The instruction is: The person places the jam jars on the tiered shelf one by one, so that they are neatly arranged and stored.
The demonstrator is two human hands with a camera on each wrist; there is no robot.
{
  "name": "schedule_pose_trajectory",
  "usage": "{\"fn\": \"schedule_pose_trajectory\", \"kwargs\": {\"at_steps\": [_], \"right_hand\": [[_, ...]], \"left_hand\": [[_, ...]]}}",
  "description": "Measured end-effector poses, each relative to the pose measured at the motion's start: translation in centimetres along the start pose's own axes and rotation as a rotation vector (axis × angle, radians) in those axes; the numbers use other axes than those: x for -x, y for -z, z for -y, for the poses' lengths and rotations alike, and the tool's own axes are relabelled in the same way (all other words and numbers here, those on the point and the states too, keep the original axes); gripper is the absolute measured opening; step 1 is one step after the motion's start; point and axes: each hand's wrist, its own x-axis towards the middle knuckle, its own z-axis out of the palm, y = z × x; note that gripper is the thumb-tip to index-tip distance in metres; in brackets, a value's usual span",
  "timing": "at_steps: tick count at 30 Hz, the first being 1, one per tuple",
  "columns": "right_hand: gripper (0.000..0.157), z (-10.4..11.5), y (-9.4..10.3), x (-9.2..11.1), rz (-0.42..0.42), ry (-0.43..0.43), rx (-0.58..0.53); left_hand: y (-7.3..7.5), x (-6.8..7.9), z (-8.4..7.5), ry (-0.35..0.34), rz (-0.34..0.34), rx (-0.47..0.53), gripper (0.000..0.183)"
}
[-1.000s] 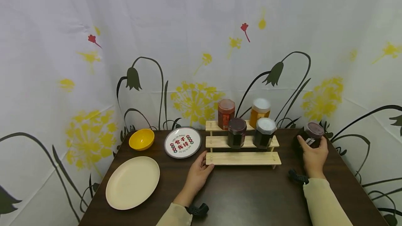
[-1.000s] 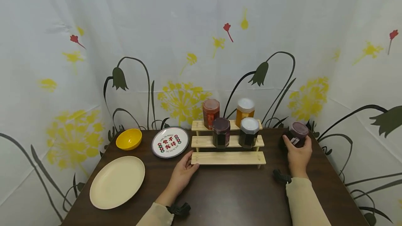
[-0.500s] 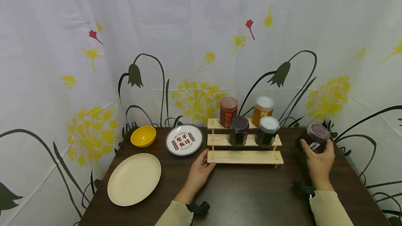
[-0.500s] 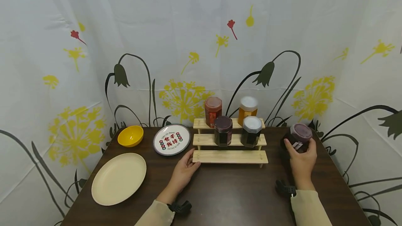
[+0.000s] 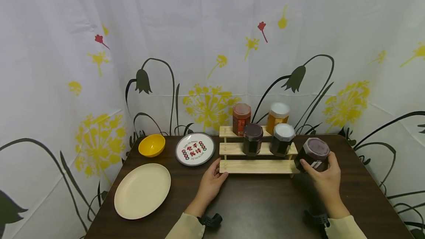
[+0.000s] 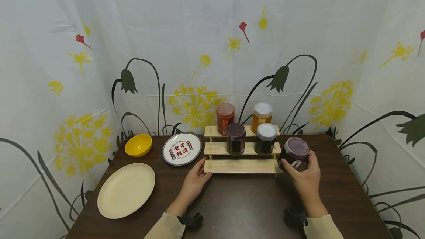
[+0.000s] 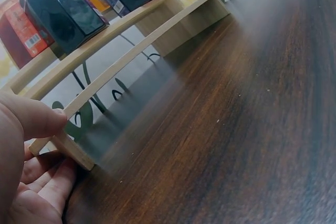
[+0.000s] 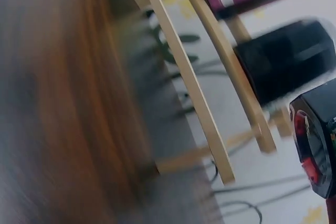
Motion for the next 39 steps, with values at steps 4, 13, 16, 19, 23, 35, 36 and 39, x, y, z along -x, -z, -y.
{"fn": "schedule_pose_trajectory", "kwargs": {"at_steps": [4,13,16,19,23,35,36,39], "right_hand": [[0.074,1.0,-1.1,1.2,0.058,0.012,-0.015],[0.078,2.8,-4.9,3.3,0.209,0.011,-0.027],[0.077,2.6,-6.0,3.8,0.227,-0.015,-0.057],[0.077,2.3,-6.9,4.1,0.236,-0.006,-0.085],[0.078,1.7,-7.8,4.6,0.243,0.050,-0.023],[0.086,1.9,-9.0,5.5,0.279,0.102,0.225],[0.087,1.9,-9.0,5.5,0.286,0.091,0.238],[0.091,1.9,-8.9,5.6,0.309,0.069,0.250]], "left_hand": [[0.0,0.1,0.0,-0.004,-0.001,-0.014,0.070],[-0.1,-0.2,0.0,0.017,-0.011,-0.029,0.070],[-0.2,-0.2,0.2,0.016,-0.011,-0.038,0.069],[-0.3,-0.2,0.2,0.016,-0.014,-0.048,0.069],[-0.3,-0.2,0.2,0.009,-0.019,-0.053,0.070],[0.1,-0.5,0.3,0.005,-0.022,-0.058,0.071],[0.1,-0.5,0.3,0.009,-0.022,-0.058,0.071],[0.0,-0.6,0.4,0.026,-0.012,-0.048,0.072]]}}
